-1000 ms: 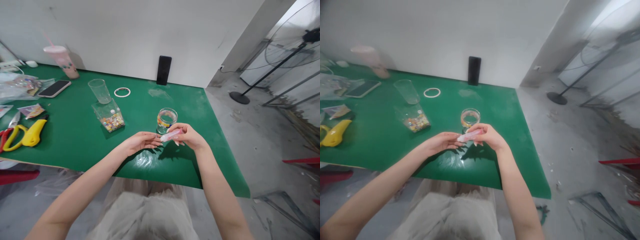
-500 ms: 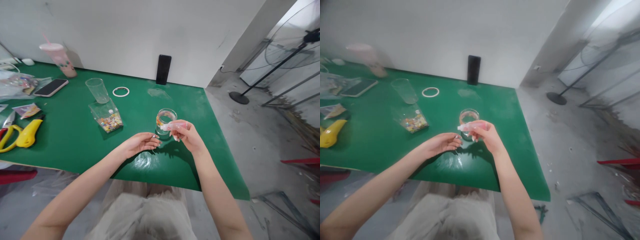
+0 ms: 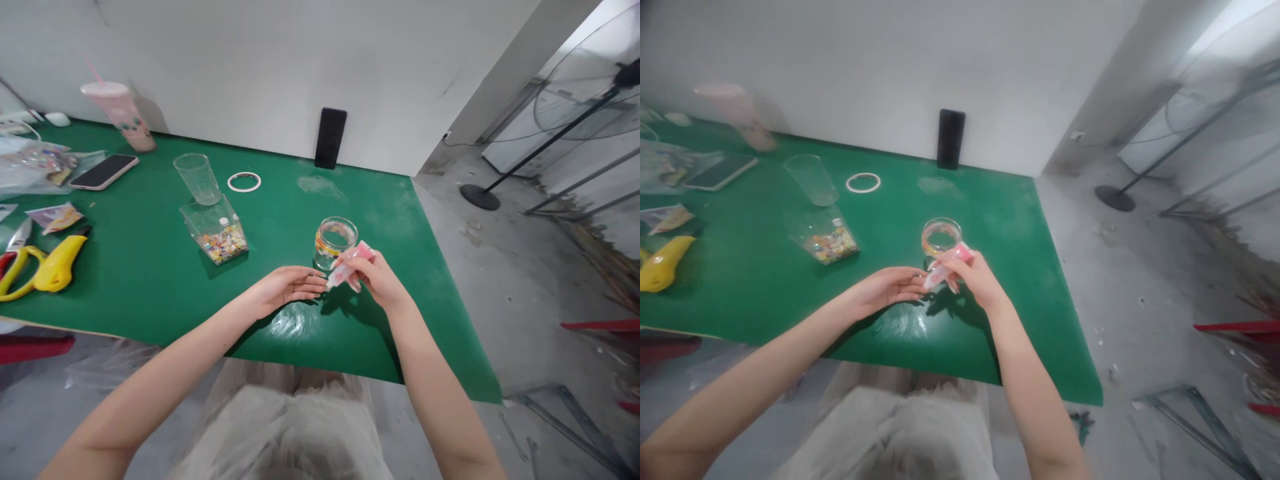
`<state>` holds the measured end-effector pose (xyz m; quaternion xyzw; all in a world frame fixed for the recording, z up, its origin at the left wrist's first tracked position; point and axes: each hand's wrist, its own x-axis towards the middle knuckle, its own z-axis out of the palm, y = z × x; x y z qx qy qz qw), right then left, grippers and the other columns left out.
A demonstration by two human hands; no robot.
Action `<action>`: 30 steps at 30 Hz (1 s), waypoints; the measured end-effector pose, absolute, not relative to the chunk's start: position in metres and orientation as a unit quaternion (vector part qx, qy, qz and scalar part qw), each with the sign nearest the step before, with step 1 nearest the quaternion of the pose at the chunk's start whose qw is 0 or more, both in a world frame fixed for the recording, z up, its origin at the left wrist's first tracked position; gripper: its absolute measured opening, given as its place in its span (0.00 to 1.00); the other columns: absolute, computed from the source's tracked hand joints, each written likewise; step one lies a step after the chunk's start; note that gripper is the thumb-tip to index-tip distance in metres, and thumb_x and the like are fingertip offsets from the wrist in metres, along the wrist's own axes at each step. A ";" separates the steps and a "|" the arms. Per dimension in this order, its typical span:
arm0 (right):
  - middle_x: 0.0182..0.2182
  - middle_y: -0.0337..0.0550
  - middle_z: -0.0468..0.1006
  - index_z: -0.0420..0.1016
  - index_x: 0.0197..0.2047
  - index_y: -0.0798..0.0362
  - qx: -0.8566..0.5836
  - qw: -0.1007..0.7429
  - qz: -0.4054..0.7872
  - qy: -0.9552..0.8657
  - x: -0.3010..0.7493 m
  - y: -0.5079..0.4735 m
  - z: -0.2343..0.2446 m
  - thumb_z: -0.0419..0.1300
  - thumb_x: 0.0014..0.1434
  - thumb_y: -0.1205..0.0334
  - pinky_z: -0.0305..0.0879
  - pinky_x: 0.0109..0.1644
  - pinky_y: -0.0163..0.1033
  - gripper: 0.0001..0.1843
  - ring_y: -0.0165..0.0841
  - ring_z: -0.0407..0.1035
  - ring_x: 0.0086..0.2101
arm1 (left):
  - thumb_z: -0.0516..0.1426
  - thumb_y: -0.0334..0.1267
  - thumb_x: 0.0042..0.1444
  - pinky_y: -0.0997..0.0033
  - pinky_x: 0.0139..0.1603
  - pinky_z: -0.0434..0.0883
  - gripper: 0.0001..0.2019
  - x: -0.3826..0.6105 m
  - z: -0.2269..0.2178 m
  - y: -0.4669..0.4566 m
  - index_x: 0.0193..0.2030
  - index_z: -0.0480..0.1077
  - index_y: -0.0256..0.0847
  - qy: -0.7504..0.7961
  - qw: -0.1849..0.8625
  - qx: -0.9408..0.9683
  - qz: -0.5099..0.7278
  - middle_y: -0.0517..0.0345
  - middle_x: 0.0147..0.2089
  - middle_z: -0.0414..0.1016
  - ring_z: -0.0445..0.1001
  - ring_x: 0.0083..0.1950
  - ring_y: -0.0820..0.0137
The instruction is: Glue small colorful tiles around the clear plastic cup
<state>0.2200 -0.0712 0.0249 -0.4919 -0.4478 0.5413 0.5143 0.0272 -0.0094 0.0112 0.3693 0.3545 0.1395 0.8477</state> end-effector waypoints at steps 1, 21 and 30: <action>0.18 0.39 0.75 0.76 0.29 0.56 -0.492 0.493 0.548 -0.463 0.221 -0.071 0.024 0.61 0.53 0.55 0.54 0.17 0.32 0.12 0.24 0.60 0.14 | 0.56 0.34 0.57 0.72 0.44 0.72 0.08 0.027 0.011 -0.010 0.38 0.74 0.33 0.351 0.849 0.370 0.138 0.46 0.41 0.80 0.78 0.39 0.69; 0.23 0.37 0.77 0.68 0.55 0.57 -0.502 0.323 0.590 -0.544 0.219 -0.065 0.015 0.60 0.56 0.57 0.65 0.28 0.34 0.25 0.26 0.67 0.22 | 0.57 0.37 0.58 0.75 0.35 0.72 0.08 0.030 0.013 -0.010 0.34 0.70 0.34 0.444 0.719 0.478 0.241 0.52 0.31 0.79 0.76 0.30 0.74; 0.23 0.36 0.76 0.60 0.62 0.53 -0.516 0.380 0.567 -0.518 0.217 -0.061 0.004 0.62 0.56 0.56 0.67 0.31 0.37 0.33 0.28 0.68 0.23 | 0.57 0.39 0.58 0.77 0.27 0.69 0.08 0.029 0.011 -0.010 0.33 0.63 0.38 0.446 0.683 0.509 0.276 0.62 0.23 0.74 0.72 0.23 0.76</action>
